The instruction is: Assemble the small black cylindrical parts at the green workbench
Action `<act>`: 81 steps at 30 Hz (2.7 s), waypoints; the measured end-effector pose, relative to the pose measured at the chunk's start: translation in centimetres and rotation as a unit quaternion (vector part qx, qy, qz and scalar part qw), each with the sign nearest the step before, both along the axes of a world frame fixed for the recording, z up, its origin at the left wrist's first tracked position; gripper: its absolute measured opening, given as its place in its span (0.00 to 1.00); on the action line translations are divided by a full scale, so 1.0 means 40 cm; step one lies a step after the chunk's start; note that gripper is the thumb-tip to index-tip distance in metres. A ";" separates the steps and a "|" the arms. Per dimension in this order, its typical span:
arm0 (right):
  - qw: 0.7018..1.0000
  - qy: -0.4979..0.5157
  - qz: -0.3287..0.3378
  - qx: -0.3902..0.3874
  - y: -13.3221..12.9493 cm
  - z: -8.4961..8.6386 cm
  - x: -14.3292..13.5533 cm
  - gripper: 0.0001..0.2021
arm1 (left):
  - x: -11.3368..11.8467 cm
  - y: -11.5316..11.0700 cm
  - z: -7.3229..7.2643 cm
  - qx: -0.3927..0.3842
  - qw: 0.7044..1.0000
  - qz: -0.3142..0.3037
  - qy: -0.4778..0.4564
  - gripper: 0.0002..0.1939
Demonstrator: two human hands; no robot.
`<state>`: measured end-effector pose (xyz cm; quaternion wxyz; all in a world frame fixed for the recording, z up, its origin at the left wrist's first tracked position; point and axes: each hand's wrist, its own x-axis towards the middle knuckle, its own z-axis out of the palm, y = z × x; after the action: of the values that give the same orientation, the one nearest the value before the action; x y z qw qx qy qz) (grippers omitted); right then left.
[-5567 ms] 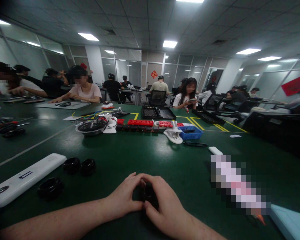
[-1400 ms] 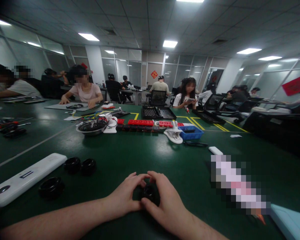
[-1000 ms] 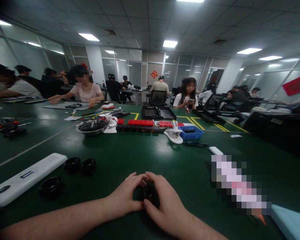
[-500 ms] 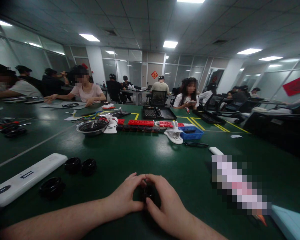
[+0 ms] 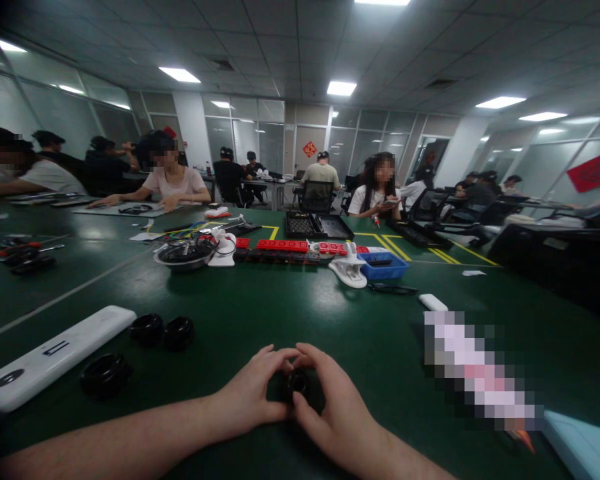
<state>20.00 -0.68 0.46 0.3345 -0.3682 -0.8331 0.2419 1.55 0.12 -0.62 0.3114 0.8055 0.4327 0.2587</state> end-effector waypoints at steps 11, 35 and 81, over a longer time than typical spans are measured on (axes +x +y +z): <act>0.999 -0.021 -0.022 -0.039 0.005 0.006 -0.008 0.24 | 0.002 0.001 -0.003 0.006 1.000 0.004 0.005 0.34; 0.999 0.017 0.016 0.025 0.000 0.007 0.001 0.22 | -0.001 0.001 -0.004 0.003 1.000 -0.001 -0.008 0.35; 1.000 0.002 0.008 -0.002 0.003 -0.006 0.001 0.25 | 0.000 0.001 -0.005 0.003 1.000 0.003 -0.008 0.35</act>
<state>20.03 -0.54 0.20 0.3334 -0.3614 -0.8351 0.2467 1.56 0.17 -0.83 0.3117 0.8029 0.4321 0.2674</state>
